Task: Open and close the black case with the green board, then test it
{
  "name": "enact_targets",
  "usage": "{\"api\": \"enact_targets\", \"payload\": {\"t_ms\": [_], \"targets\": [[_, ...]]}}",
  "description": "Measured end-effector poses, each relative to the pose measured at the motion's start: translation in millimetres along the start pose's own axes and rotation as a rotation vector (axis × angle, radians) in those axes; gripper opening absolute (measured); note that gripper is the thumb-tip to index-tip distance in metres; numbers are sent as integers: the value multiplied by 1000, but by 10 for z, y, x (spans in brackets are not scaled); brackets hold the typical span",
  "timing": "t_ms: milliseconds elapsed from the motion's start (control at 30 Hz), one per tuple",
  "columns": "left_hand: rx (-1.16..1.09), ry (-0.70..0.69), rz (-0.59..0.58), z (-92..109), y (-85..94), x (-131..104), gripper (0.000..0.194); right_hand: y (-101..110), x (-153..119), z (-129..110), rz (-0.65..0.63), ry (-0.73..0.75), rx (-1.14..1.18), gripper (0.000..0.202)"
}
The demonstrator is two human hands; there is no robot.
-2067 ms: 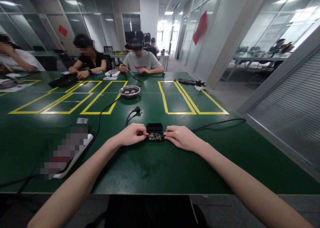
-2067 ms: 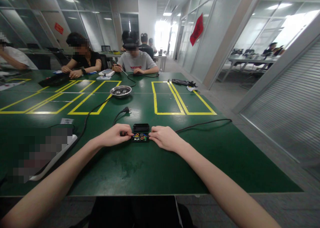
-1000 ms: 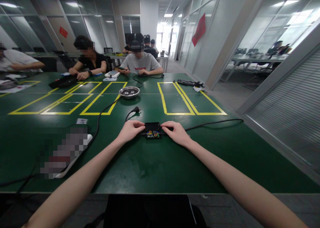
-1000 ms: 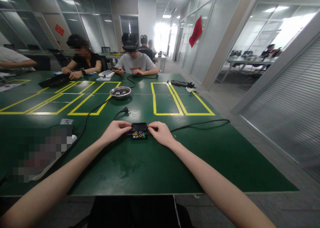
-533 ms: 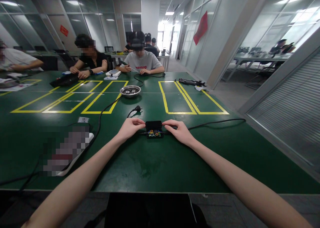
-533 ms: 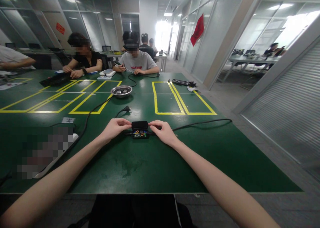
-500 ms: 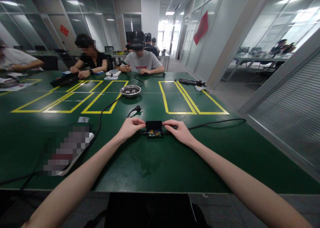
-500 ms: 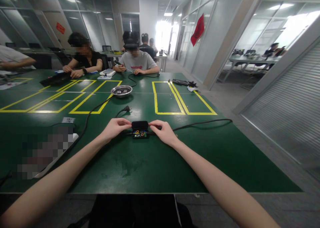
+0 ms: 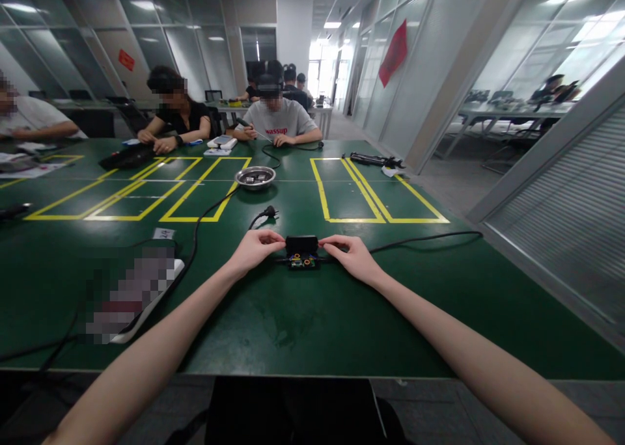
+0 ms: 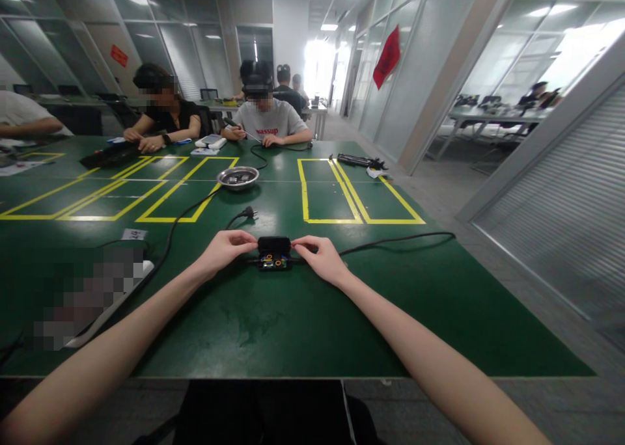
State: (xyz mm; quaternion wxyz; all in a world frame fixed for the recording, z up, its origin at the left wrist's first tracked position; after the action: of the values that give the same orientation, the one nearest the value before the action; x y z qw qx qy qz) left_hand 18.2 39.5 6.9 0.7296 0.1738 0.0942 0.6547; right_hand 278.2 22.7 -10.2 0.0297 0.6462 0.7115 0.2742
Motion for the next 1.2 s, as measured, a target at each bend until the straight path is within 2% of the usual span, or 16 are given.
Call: {"api": "enact_targets", "payload": {"t_ms": [433,667,867,1100,1200], "targets": [[-15,9,-29,10,-3,5,18,-10,-10,-26,13,11,42,27],[-6,7,-175,58,-10,-42,18,-4,-34,-71,-24,45,0,24],[46,-44,-208,76,-17,-56,16,-9,-52,-92,-54,83,-56,19],[129,-97,-229,68,-49,-72,34,-44,-81,-126,-80,154,-174,22],[174,-149,-198,62,-74,-90,38,-58,-88,-128,-97,204,-210,20]]}}
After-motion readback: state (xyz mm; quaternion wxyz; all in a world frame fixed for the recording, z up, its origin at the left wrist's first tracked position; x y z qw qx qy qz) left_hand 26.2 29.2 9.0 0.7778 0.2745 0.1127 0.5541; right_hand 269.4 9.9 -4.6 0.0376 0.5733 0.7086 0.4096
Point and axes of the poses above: each hand's wrist, its own x-axis towards the middle knuckle, its own y-axis out of the back of the hand, z = x × y, the point moved 2 cm from there along x, towards the middle knuckle, and after that the axes turned 6 degrees about z, right-handed, at the moved point
